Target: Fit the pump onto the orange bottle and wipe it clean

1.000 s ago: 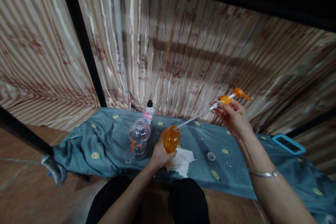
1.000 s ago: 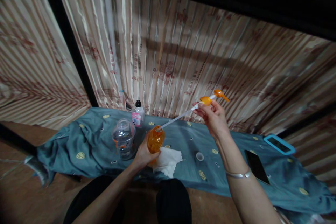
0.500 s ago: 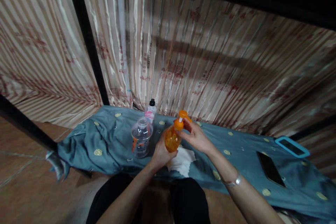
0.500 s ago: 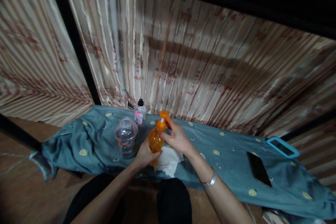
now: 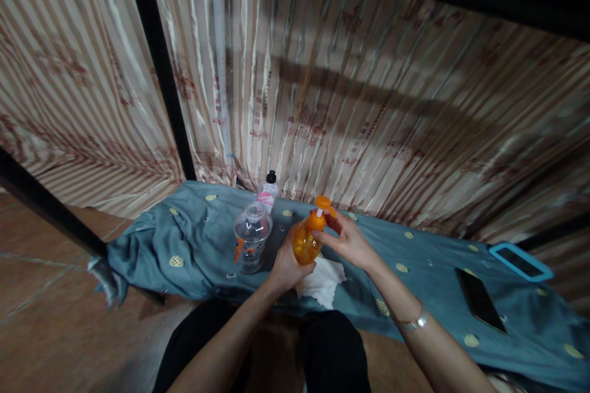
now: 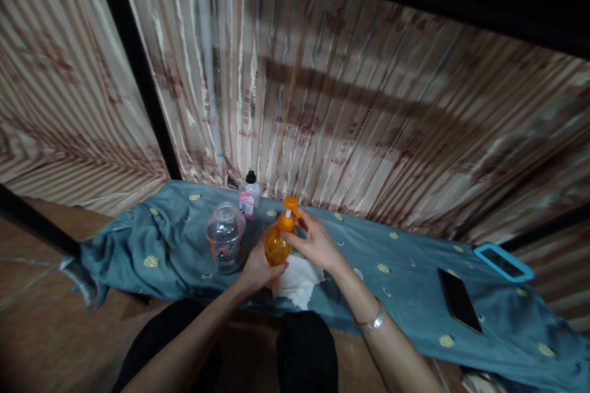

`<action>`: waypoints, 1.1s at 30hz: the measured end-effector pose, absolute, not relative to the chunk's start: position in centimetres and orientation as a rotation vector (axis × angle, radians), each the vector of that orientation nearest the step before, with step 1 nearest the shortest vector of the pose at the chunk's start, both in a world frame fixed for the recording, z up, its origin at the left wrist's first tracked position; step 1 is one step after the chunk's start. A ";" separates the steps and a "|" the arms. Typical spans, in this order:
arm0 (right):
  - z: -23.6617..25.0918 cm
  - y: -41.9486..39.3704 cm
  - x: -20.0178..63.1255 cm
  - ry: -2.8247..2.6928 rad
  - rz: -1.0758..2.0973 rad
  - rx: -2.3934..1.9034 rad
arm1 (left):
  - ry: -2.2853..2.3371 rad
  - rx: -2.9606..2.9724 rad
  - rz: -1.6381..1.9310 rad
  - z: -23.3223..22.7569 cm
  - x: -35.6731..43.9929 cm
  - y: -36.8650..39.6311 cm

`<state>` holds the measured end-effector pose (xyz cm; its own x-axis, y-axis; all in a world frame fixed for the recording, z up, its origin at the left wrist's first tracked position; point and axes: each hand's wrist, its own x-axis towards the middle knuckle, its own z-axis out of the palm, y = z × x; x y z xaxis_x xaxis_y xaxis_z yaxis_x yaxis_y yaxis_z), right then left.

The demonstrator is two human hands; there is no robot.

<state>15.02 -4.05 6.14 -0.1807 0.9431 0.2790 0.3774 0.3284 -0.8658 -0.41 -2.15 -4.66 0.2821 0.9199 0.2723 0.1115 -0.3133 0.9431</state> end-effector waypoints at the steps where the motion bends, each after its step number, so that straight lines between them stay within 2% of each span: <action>1: 6.1 -4.1 15.0 -1.720 0.827 -1.188 | 0.956 1.658 1.135 -4.7 -0.4 -2.1; 13: 5.5 -4.1 14.2 -1.561 0.848 -1.259 | 0.915 1.634 1.154 -4.4 -0.5 -2.2; 33: 8.1 -2.3 16.2 -1.843 1.197 -1.117 | 0.911 1.638 1.157 -4.5 -0.5 -2.2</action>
<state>16.18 -2.35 8.12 -0.4144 0.9069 0.0765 0.2990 0.2150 -0.9297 -0.45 -2.18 -4.53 0.2890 0.9130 0.2880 0.0653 -0.3190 0.9455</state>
